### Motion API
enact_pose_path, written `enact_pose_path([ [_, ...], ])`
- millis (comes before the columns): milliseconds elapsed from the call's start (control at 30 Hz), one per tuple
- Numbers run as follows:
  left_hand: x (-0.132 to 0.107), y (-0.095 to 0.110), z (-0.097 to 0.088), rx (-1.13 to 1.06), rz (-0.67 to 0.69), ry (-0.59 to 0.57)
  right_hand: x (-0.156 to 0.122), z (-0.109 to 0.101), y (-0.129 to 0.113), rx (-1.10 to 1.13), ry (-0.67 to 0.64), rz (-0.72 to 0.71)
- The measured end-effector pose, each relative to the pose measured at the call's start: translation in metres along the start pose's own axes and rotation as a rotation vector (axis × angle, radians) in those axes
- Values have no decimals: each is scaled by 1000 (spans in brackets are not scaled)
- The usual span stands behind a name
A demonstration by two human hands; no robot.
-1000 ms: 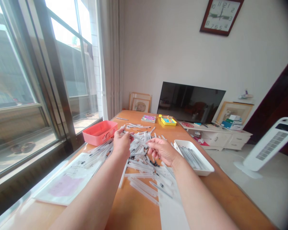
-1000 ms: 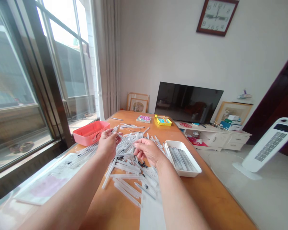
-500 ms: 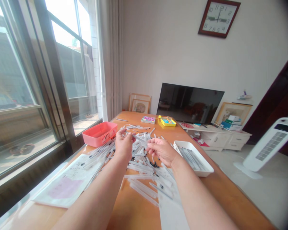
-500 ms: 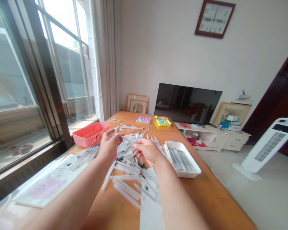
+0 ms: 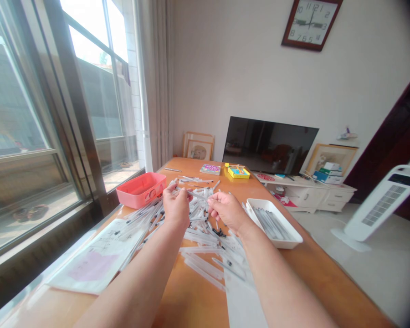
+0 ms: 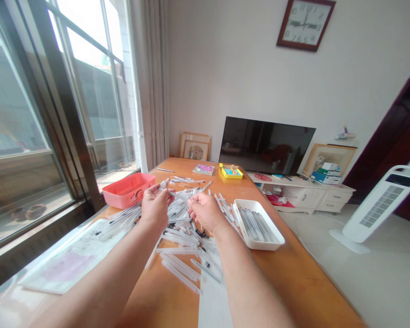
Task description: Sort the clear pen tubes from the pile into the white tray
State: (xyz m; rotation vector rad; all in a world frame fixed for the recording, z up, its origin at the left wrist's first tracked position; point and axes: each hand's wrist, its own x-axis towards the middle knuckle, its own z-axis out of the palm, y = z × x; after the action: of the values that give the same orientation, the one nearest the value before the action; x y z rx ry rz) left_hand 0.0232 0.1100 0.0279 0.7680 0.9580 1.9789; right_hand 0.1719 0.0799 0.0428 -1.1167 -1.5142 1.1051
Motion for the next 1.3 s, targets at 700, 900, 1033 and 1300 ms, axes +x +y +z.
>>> enact_pose_path([
  [700,-6,13,3,-50,17,-24,-3,1,-1,-1,-10,-104],
  [900,-7,9,4,-102,2,13,-5,4,-4,72,-24,-100],
  [1033,-7,8,3,-89,21,12,-5,7,-7,29,-3,-91],
  [1300,-8,5,0,-35,68,-17,-4,5,-5,62,-20,1],
])
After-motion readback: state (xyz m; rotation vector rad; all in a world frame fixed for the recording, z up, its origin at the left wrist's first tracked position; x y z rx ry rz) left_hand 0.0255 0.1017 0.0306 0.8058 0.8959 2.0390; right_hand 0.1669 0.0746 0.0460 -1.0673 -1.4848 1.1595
